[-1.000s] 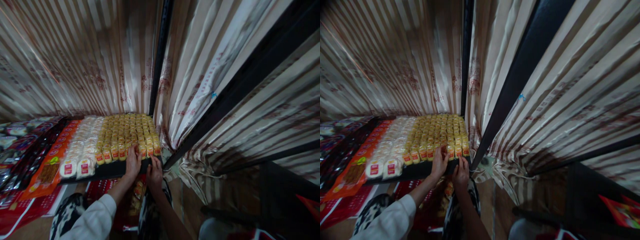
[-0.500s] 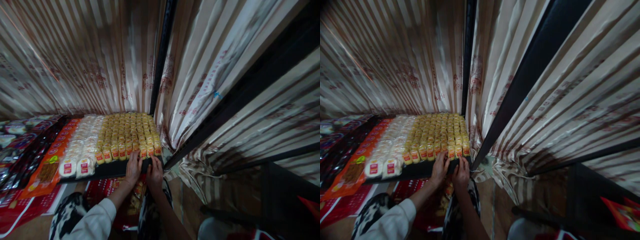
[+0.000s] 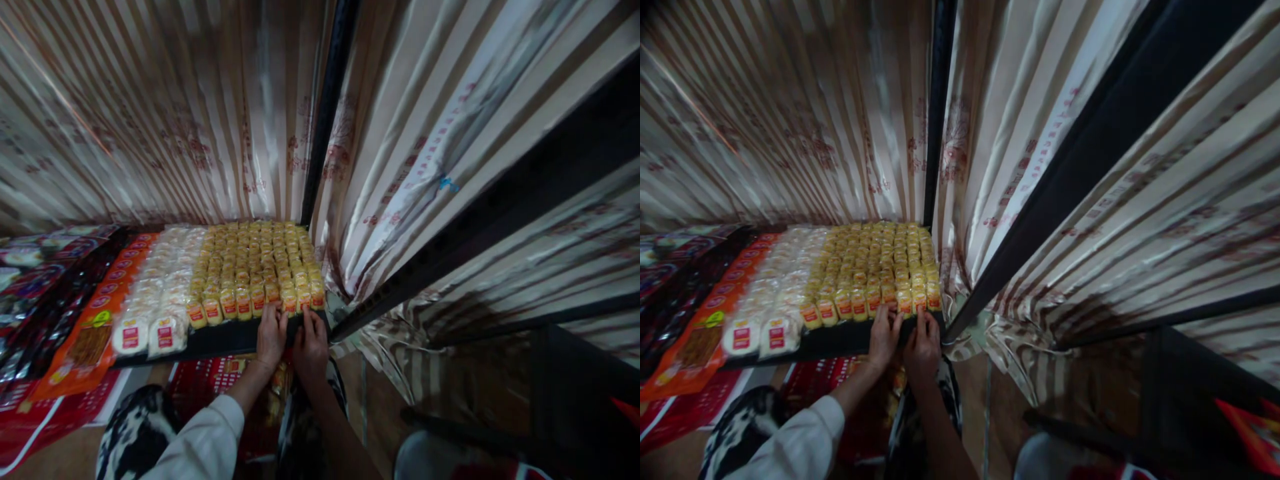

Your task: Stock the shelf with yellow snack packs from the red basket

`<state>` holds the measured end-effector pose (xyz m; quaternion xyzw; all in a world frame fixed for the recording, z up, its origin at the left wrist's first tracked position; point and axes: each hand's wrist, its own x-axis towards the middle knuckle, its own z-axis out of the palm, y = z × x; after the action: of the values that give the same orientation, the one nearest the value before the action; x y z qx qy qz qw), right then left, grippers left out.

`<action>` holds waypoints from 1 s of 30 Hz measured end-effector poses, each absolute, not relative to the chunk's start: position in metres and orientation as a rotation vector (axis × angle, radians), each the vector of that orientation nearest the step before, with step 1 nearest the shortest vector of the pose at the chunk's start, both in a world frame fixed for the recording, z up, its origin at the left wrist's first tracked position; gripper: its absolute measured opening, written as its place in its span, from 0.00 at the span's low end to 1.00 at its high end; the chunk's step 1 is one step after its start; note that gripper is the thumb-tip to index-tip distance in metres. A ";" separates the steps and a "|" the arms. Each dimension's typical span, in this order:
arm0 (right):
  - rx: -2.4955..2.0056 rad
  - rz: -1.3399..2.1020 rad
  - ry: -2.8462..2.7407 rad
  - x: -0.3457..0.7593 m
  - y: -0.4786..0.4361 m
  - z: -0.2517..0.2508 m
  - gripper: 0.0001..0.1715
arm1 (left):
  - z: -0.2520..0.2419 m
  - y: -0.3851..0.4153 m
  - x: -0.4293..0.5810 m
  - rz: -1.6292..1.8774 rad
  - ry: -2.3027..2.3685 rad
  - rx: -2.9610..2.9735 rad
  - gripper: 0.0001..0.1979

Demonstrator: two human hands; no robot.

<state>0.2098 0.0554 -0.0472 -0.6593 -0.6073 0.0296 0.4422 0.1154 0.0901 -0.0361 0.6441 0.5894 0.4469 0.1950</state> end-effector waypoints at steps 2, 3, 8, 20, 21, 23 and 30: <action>-1.628 0.075 -1.503 0.211 0.056 -0.047 0.27 | -0.037 0.091 0.115 1.241 1.636 1.798 0.06; -1.623 0.075 -1.505 0.211 0.056 -0.047 0.27 | -0.037 0.091 0.115 1.228 1.633 1.802 0.07; -1.645 0.081 -1.521 0.209 0.057 -0.045 0.27 | -0.037 0.092 0.116 1.163 1.652 1.807 0.06; -1.618 0.185 -1.459 0.207 0.053 -0.045 0.23 | -0.038 0.091 0.113 1.267 1.620 1.839 0.04; -1.600 0.190 -1.452 0.207 0.052 -0.045 0.23 | -0.038 0.090 0.112 1.269 1.619 1.854 0.05; -1.555 0.190 -1.440 0.208 0.051 -0.044 0.21 | -0.038 0.089 0.112 1.268 1.623 1.874 0.06; -1.485 0.193 -1.460 0.205 0.033 -0.042 0.18 | -0.037 0.090 0.110 1.313 1.619 1.862 0.05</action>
<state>0.2053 0.0329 -0.0424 -0.6145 -0.6041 0.0798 0.5011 0.1101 0.0898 -0.0371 0.6561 0.5707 0.4627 0.1724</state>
